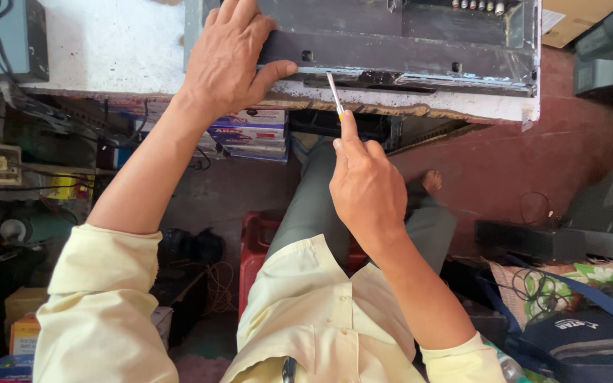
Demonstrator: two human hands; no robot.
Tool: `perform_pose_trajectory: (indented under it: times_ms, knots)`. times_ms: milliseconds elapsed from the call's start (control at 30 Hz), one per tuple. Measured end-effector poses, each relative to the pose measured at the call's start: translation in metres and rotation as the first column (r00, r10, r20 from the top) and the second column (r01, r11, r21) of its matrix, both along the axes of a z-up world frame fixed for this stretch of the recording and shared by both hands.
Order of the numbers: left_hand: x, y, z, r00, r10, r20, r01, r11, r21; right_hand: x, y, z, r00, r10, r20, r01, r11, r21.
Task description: The person uses a screwdriver to remove screws from the back panel of a small CRT television. They systematically unscrew fasteners along the edges and corners, then lift the back cover off to reveal the internal components.
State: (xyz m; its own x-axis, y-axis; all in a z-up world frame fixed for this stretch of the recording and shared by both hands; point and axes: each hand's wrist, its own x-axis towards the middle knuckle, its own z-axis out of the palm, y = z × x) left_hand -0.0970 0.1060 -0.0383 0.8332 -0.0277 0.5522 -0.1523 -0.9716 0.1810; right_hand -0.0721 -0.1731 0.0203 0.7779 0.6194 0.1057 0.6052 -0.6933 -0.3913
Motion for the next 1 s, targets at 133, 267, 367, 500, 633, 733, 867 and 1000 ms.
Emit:
perform_pose_trajectory:
  times_ms: [133,267,367,500,633,733,867,1000]
  knots:
    - [0.0,0.001,-0.001,1.0,-0.009,0.0,0.009,1.0,-0.02,-0.006,0.002,0.002,0.999,-0.023,0.04,0.023,1.0,0.015]
    - [-0.002,0.004,0.0,0.999,-0.029,0.022,0.03,0.999,-0.025,-0.009,0.006,0.0,0.999,-0.039,0.03,0.038,0.998,0.054]
    - [-0.002,0.002,0.004,1.0,-0.028,0.003,0.028,0.999,-0.042,-0.016,0.013,-0.002,0.997,-0.056,0.044,0.054,0.997,0.05]
    - [0.0,-0.003,0.012,0.997,0.007,-0.072,-0.008,1.0,-0.018,-0.02,0.028,-0.003,0.992,-0.094,0.083,0.096,0.995,-0.021]
    - [0.003,-0.003,0.015,0.996,0.012,-0.086,-0.013,1.0,-0.019,-0.017,0.034,0.001,0.994,-0.091,0.052,0.09,0.995,0.035]
    - [0.0,-0.002,0.012,0.998,-0.02,-0.059,0.017,0.999,-0.049,-0.013,0.029,0.003,0.992,-0.084,-0.098,0.099,0.982,0.162]
    - [-0.002,0.001,0.019,0.996,-0.064,-0.069,0.056,0.992,-0.11,-0.002,0.023,0.007,0.891,-0.127,-0.435,0.247,0.941,0.233]
    - [-0.002,-0.001,0.024,0.995,-0.065,-0.074,0.054,0.988,-0.146,0.013,0.016,0.006,0.471,0.0,-0.882,0.566,0.767,0.302]
